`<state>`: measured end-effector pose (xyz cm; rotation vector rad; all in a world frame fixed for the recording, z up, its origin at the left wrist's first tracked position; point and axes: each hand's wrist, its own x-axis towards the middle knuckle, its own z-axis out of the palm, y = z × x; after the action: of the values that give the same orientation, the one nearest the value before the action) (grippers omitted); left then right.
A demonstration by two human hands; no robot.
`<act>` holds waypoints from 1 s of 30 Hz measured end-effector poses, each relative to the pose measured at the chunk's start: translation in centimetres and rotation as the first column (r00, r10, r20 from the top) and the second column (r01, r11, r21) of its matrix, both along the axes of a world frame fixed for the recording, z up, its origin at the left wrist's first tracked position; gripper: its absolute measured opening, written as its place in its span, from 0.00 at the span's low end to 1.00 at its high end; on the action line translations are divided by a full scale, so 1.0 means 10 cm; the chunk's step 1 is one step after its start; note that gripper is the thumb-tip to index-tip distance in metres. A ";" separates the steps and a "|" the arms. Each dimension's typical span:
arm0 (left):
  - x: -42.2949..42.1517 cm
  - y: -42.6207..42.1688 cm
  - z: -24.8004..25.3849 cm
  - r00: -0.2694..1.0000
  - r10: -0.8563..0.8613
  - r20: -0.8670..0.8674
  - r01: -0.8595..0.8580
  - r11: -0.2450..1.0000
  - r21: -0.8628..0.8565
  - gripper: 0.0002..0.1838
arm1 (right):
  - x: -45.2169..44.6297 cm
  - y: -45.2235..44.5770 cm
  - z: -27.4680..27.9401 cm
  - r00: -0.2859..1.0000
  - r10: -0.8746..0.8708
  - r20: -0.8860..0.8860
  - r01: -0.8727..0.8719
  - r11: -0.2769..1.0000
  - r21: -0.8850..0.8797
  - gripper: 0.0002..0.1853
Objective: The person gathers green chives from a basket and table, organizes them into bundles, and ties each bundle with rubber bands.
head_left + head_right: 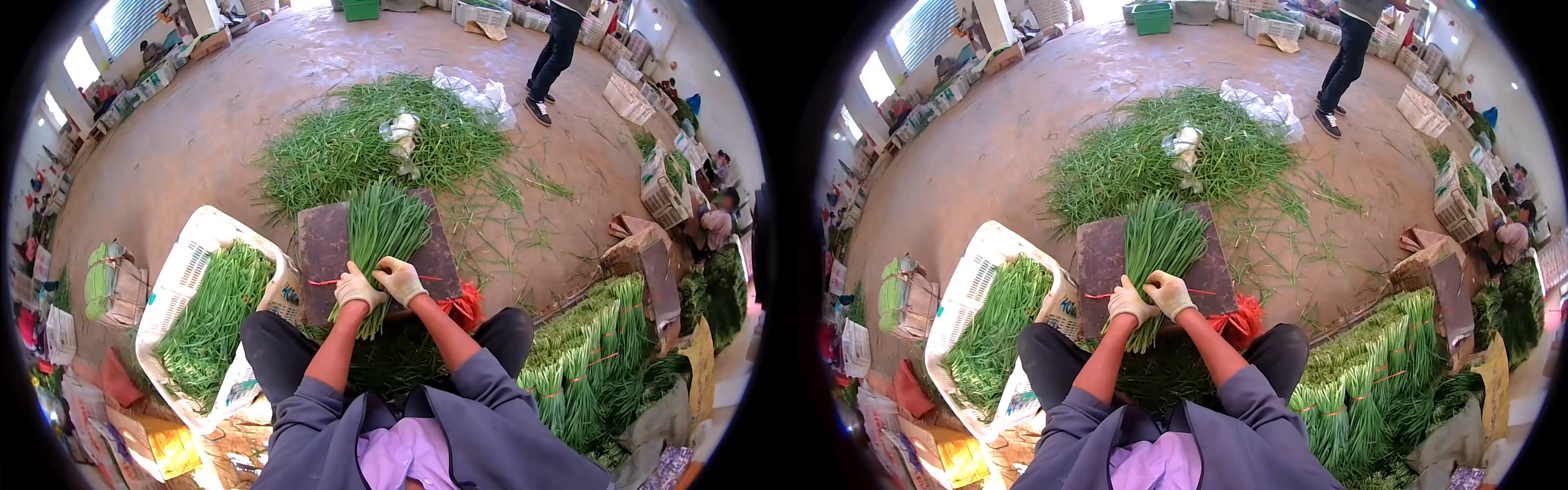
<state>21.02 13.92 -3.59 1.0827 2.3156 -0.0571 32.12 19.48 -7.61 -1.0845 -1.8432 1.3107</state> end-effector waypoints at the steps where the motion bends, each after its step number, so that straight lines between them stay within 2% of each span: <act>1: 0.00 0.00 0.02 1.000 0.002 -0.014 -0.002 1.000 0.000 0.72 | -0.03 0.02 -0.01 1.000 0.003 0.002 -0.003 1.000 0.004 0.11; 3: -0.02 0.01 0.03 1.000 0.008 0.006 -0.008 1.000 -0.006 0.73 | -0.09 0.05 -0.01 0.993 -0.085 0.087 0.081 0.995 0.055 0.16; 4: -0.02 0.01 0.03 1.000 0.003 0.013 -0.003 1.000 -0.001 0.73 | -0.14 0.07 -0.01 0.987 -0.133 0.094 0.129 0.990 0.050 0.23; 5: -0.03 0.00 0.02 1.000 -0.002 0.022 0.002 1.000 0.004 0.73 | -0.16 0.07 -0.01 0.987 -0.129 0.096 0.125 0.991 0.050 0.23; 7: -0.03 0.00 0.01 1.000 0.001 0.011 -0.001 1.000 0.011 0.74 | -0.18 0.11 0.04 0.968 -0.111 0.227 0.101 0.993 0.058 0.28; 9: -0.04 0.01 0.00 1.000 0.005 0.020 -0.005 1.000 -0.003 0.73 | -0.19 0.15 0.05 0.975 -0.058 0.212 0.054 0.998 0.027 0.28; 11: -0.04 0.00 -0.04 1.000 0.001 0.011 -0.002 1.000 0.009 0.73 | -0.20 0.17 0.03 0.988 -0.008 0.157 0.002 0.999 0.035 0.19; 12: -0.04 0.00 -0.04 1.000 -0.002 0.000 0.002 1.000 0.022 0.73 | -0.19 0.16 0.05 0.988 -0.007 0.157 0.001 0.999 0.036 0.19; 14: -0.06 0.00 -0.05 1.000 -0.002 0.002 0.002 0.999 0.032 0.73 | -0.16 0.11 0.08 1.000 -0.009 -0.002 0.008 0.962 -0.274 0.11; 15: -0.06 0.00 -0.06 1.000 -0.005 0.003 0.005 0.999 0.039 0.72 | -0.14 0.07 0.08 1.000 -0.008 -0.001 0.008 0.962 -0.274 0.11; 16: -0.09 -0.01 -0.06 1.000 -0.005 0.004 0.005 0.999 0.039 0.72 | -0.12 0.02 0.07 0.994 -0.063 -0.089 0.033 0.952 -0.306 0.09; 18: -0.26 -0.04 -0.08 0.976 -0.004 0.216 -0.022 0.993 0.117 0.72 | -0.06 -0.05 -0.03 0.964 -0.133 -0.231 0.058 0.950 -0.306 0.07; 19: -0.39 -0.02 -0.16 0.949 -0.027 0.314 -0.025 0.987 0.159 0.72 | -0.03 -0.06 -0.03 0.962 -0.143 -0.233 0.067 0.949 -0.309 0.07; 21: -0.68 0.05 -0.55 0.755 -0.079 0.651 -0.107 0.965 0.240 0.70 | 0.01 -0.14 -0.02 0.933 -0.202 -0.297 0.094 0.936 -0.339 0.06; 22: -0.70 0.02 -0.50 0.621 -0.085 0.779 -0.229 0.931 0.284 0.47 | 0.03 -0.14 -0.05 0.923 -0.217 -0.316 0.076 0.912 -0.403 0.06; 23: -0.74 0.04 -0.43 0.655 -0.047 0.754 -0.234 0.936 0.262 0.47 | 0.04 -0.14 -0.08 0.920 -0.226 -0.321 0.083 0.911 -0.405 0.06; 25: -0.82 0.19 -0.40 0.626 0.154 0.764 -0.341 0.936 0.091 0.54 | 0.06 -0.14 -0.04 0.930 -0.164 -0.330 0.032 0.928 -0.372 0.07; 26: -0.82 0.25 -0.40 0.628 0.154 0.763 -0.342 0.935 0.093 0.54 | 0.08 -0.15 -0.02 0.934 -0.149 -0.324 0.019 0.928 -0.372 0.07; 27: -0.74 0.26 -0.22 0.785 0.109 0.610 -0.209 0.973 0.095 0.59 | 0.08 -0.15 0.01 0.934 -0.147 -0.325 0.017 0.928 -0.371 0.07; 28: -0.68 0.31 -0.13 0.901 0.038 0.432 -0.075 0.995 0.068 0.64 | 0.09 -0.16 0.03 0.945 -0.085 -0.317 0.000 0.966 -0.259 0.06; 29: -0.65 0.38 -0.08 0.901 0.039 0.433 -0.076 0.995 0.069 0.64 | 0.10 -0.16 0.05 0.953 -0.023 -0.301 -0.021 0.989 -0.143 0.06; 30: -0.62 0.46 -0.10 0.939 -0.030 0.342 0.039 0.999 -0.020 0.70 | 0.13 -0.17 0.16 0.964 0.049 -0.262 -0.046 0.999 0.017 0.06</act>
<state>14.79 18.48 -4.60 1.0297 1.9793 0.0814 33.42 17.80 -6.00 -0.8204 -1.6846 1.3979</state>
